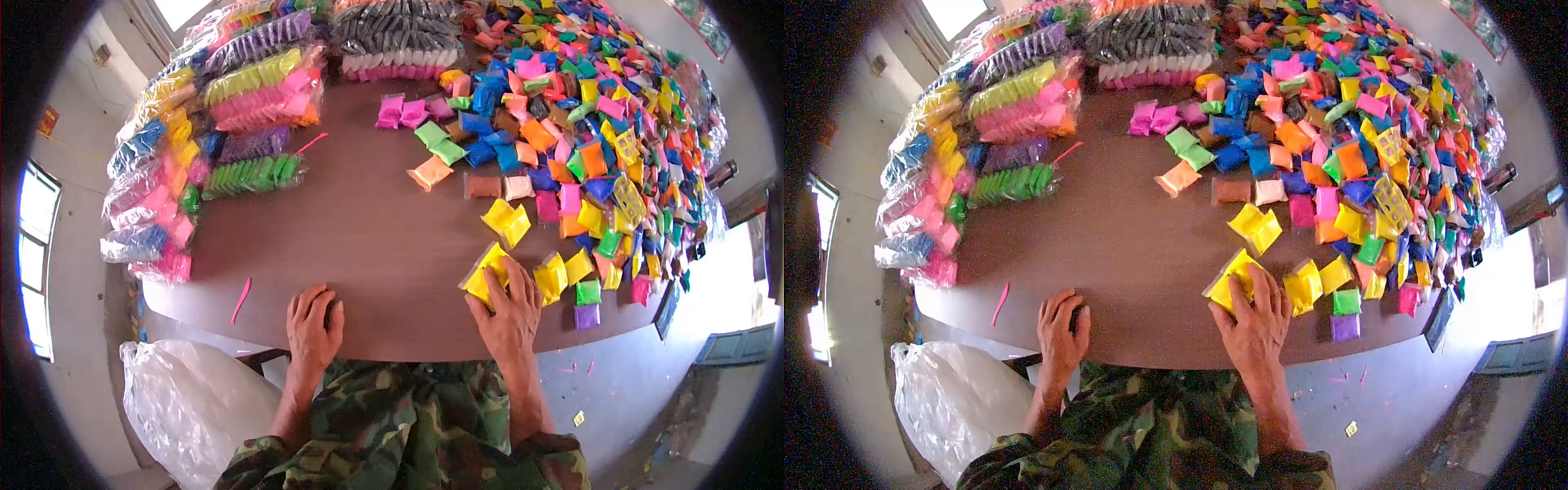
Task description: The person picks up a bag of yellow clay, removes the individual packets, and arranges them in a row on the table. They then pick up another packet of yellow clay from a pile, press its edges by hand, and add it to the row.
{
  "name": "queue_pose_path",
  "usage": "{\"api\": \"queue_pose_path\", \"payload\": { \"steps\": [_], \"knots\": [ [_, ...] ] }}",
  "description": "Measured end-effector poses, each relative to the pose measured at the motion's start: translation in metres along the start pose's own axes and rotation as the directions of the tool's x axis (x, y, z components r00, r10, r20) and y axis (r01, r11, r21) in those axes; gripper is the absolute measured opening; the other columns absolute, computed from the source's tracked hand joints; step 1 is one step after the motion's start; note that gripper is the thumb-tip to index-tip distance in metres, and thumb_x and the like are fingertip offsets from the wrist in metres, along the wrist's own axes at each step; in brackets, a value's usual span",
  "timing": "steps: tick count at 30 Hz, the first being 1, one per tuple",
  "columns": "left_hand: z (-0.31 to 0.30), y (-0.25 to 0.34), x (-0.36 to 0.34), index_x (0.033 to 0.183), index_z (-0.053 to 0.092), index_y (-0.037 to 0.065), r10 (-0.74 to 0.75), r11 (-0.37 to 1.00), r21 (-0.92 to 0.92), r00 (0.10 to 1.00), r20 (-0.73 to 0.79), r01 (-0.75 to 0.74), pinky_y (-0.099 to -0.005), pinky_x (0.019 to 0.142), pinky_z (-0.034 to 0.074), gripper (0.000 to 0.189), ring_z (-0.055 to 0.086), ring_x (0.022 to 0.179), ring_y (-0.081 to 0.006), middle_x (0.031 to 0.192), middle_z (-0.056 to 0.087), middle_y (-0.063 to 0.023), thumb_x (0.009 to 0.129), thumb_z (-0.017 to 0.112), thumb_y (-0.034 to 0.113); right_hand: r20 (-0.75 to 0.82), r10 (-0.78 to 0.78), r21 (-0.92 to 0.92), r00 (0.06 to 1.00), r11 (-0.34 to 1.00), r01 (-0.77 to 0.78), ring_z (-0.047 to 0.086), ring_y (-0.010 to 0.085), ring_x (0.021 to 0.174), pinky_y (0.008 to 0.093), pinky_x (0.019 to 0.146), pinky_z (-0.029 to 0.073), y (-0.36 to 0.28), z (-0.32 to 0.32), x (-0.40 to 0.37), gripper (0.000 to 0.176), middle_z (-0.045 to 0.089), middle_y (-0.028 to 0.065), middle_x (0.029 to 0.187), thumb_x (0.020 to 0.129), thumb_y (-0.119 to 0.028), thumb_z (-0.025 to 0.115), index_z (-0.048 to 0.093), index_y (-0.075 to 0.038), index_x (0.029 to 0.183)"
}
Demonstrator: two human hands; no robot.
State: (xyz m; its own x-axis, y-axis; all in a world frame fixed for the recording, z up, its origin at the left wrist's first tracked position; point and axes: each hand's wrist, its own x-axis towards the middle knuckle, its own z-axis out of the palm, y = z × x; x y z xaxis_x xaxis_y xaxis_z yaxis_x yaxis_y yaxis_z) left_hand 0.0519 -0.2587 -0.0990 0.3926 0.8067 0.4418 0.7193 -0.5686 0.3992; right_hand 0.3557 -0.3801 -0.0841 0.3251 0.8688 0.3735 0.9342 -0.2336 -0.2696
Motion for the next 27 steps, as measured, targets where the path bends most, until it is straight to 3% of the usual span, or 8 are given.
{"api": "queue_pose_path", "payload": {
  "steps": [5,8,11,14,18,24,27],
  "knots": [
    [0.001,0.000,0.000,0.106,0.071,0.001,-0.005,1.000,-0.011,1.000,-0.007,0.005,-0.0464,0.095,0.051,0.021,0.064,0.107,-0.0362,0.118,0.068,-0.0145,0.088,0.075,0.009,-0.029,0.039,0.034,0.999,0.999,-0.038,0.054,0.0323,0.129,0.0501,0.105,0.042,-0.013,0.000,-0.015,0.054,0.055,0.0116,0.143,0.081,-0.032,0.085,0.069,-0.009,0.127],
    [0.001,-0.001,0.001,0.107,0.071,0.001,0.007,1.000,-0.003,1.000,-0.011,-0.007,-0.0464,0.095,0.051,0.021,0.064,0.107,-0.0361,0.118,0.068,-0.0139,0.088,0.075,0.009,0.045,-0.025,0.113,0.999,0.993,0.019,0.057,0.0316,0.124,0.0492,0.101,0.043,-0.035,0.006,-0.026,0.055,0.060,0.0094,0.137,0.080,-0.031,0.086,0.068,-0.011,0.129],
    [0.000,-0.003,-0.001,0.109,0.072,0.001,-0.011,1.000,0.004,1.000,0.020,0.011,-0.0459,0.097,0.052,0.022,0.064,0.111,-0.0368,0.122,0.068,-0.0150,0.090,0.074,0.011,-0.033,-0.033,0.159,0.999,0.987,0.037,0.060,0.0334,0.122,0.0484,0.102,0.043,-0.048,0.016,-0.032,0.054,0.066,0.0094,0.129,0.079,-0.023,0.087,0.067,-0.008,0.127],
    [-0.007,0.005,0.003,0.112,0.072,0.002,0.001,0.999,0.032,0.997,0.076,-0.003,-0.0456,0.099,0.052,0.024,0.064,0.115,-0.0369,0.125,0.069,-0.0152,0.091,0.074,0.013,0.005,-0.021,0.195,1.000,0.981,0.019,0.060,0.0338,0.122,0.0482,0.104,0.042,-0.055,0.010,-0.027,0.050,0.067,0.0102,0.128,0.079,-0.021,0.087,0.069,-0.008,0.124],
    [-0.015,0.045,0.007,0.117,0.072,0.002,0.121,0.992,-0.051,0.980,0.156,-0.114,-0.0463,0.103,0.051,0.029,0.062,0.123,-0.0357,0.129,0.068,-0.0147,0.091,0.075,0.015,-0.029,-0.046,0.175,0.999,0.983,0.050,0.061,0.0339,0.122,0.0488,0.099,0.046,-0.055,0.003,-0.029,0.046,0.066,0.0094,0.131,0.085,-0.028,0.083,0.070,-0.010,0.124],
    [0.027,0.107,-0.005,0.135,0.064,0.003,0.339,0.902,-0.357,0.909,0.242,-0.242,-0.0477,0.108,0.048,0.045,0.057,0.134,-0.0333,0.145,0.060,-0.0142,0.091,0.070,0.012,-0.078,-0.061,0.343,0.995,0.936,0.084,0.067,0.0347,0.111,0.0454,0.091,0.052,-0.038,0.010,-0.045,0.034,0.068,0.0107,0.126,0.084,-0.014,0.078,0.073,-0.006,0.117],
    [0.041,0.102,-0.005,0.139,0.061,0.003,0.378,0.901,-0.336,0.879,0.291,-0.276,-0.0469,0.110,0.046,0.052,0.057,0.135,-0.0325,0.149,0.057,-0.0128,0.089,0.069,0.011,-0.100,-0.068,0.327,0.993,0.940,0.097,0.069,0.0335,0.106,0.0434,0.089,0.053,-0.037,0.009,-0.044,0.031,0.070,0.0110,0.122,0.082,-0.007,0.076,0.074,-0.004,0.114]
  ]
}}
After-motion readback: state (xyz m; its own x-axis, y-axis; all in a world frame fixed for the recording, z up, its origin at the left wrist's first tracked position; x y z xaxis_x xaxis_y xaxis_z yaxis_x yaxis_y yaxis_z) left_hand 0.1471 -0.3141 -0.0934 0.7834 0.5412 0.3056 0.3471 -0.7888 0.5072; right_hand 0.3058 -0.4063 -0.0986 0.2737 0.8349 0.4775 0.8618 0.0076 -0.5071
